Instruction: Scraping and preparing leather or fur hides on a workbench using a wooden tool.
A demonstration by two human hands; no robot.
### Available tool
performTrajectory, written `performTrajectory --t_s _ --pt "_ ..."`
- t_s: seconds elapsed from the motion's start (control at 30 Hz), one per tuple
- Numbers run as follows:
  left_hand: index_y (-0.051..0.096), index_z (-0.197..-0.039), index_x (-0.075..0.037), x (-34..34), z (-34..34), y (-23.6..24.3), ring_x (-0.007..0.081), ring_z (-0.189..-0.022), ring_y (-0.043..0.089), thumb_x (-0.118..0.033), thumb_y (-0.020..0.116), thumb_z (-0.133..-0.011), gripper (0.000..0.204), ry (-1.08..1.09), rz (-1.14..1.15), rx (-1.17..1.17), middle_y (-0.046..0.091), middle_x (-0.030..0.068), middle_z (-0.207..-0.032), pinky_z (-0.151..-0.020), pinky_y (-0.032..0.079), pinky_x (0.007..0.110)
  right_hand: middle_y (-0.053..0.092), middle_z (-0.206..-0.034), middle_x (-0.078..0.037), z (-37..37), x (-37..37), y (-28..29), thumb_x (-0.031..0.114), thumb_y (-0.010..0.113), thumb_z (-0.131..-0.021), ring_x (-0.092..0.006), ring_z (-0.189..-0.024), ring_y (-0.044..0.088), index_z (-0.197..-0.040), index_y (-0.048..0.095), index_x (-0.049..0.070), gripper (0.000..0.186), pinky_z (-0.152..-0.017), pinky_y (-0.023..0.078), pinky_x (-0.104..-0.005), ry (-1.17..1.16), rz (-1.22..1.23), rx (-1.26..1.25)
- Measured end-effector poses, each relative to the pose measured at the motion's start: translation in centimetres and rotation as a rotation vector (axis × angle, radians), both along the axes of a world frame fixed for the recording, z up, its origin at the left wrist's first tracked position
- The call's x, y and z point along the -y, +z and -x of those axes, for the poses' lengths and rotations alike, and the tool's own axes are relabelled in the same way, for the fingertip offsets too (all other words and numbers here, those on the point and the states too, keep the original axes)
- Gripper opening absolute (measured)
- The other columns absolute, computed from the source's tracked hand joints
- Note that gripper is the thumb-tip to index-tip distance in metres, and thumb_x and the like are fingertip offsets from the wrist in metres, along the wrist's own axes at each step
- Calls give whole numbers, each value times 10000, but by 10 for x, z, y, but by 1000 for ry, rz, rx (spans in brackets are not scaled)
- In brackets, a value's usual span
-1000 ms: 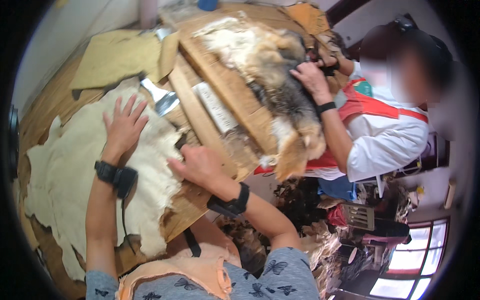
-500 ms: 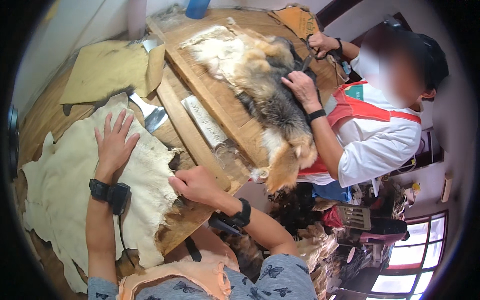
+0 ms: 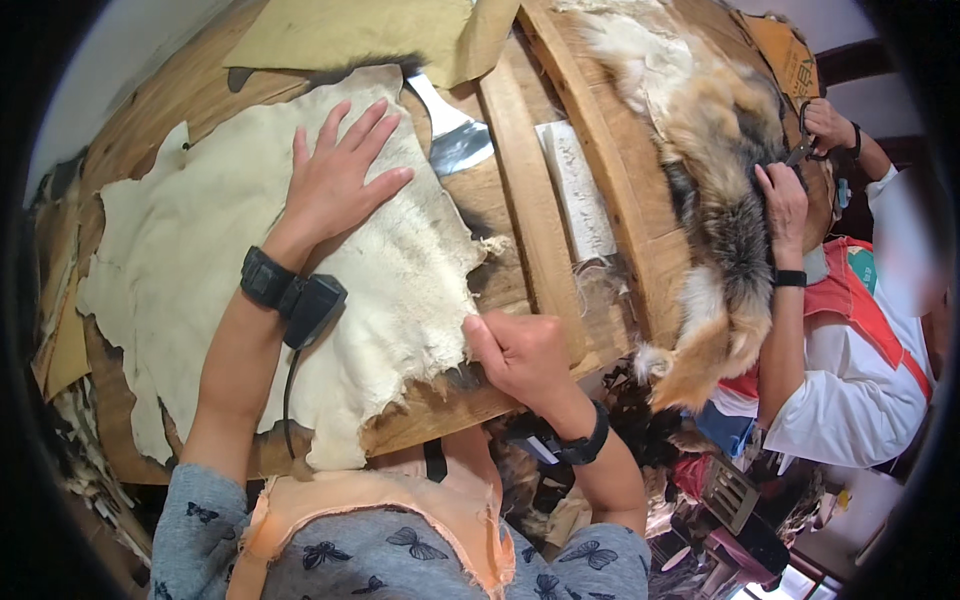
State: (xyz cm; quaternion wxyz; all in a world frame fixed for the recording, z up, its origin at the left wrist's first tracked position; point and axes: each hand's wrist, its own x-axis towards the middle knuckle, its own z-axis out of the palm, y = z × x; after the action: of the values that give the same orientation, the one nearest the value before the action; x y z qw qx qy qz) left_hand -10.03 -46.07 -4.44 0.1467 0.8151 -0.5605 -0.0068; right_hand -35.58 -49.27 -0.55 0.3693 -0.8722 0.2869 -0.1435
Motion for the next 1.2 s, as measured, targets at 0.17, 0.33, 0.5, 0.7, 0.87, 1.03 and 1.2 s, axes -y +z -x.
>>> performTrajectory --t_s 0.17,0.33,0.5,0.7,0.87,1.03,1.2 --pt "367 -1330 -209 1 0 -6 253 -1322 175 -551 442 -822 617 11 1 41 279 -28 -1421 -1022 108 588 421 -469 -128 40 -1 11 121 568 -811 -248 -382 439 -552 479 22 291 -403 344 -334 -66 117 -89" --pt "373 -1330 -200 1 0 -13 252 -1330 166 -552 403 -832 610 19 18 76 284 -21 -1420 -1030 79 585 423 -479 -135 84 -7 31 112 562 -821 -214 -394 449 -592 490 -2 265 -425 352 -318 -230 98 -164" --pt "365 -1332 -212 1 0 -10 248 -1326 169 -546 422 -834 602 15 -7 61 277 -22 -1423 -1019 87 597 498 -518 -105 52 0 35 149 528 -857 -171 -425 495 -780 583 -5 181 -446 392 -290 -224 -73 -152" --pt "393 -1321 -194 1 2 0 255 -1325 170 -528 429 -830 595 13 4 -1 289 -12 -1418 -1024 90 591 552 -556 -20 -19 38 47 190 472 -895 -67 -440 483 -977 596 -1 242 -420 367 -217 -292 -406 -150" --pt "381 -1326 -195 -1 1 2 260 -1325 172 -532 422 -831 600 19 -29 -3 286 -19 -1419 -1020 91 597 546 -574 -22 -59 56 35 264 522 -877 -64 -469 474 -928 597 -4 283 -426 369 -221 -184 -515 -474" --pt "380 -1322 -179 -2 -1 -9 293 -1312 202 -484 458 -833 582 -9 24 42 295 27 -1415 -1028 136 559 577 -631 -90 -47 52 18 304 537 -850 -156 -587 523 -789 616 1 319 -575 438 -318 -73 -114 -439" --pt "375 -1325 -101 -3 -5 1 313 -1308 217 -320 524 -830 561 -67 -12 -25 337 80 -1391 -1048 155 478 576 -671 -199 -34 39 10 226 518 -724 -322 -601 564 -697 620 18 232 -602 466 -387 -106 50 -133"
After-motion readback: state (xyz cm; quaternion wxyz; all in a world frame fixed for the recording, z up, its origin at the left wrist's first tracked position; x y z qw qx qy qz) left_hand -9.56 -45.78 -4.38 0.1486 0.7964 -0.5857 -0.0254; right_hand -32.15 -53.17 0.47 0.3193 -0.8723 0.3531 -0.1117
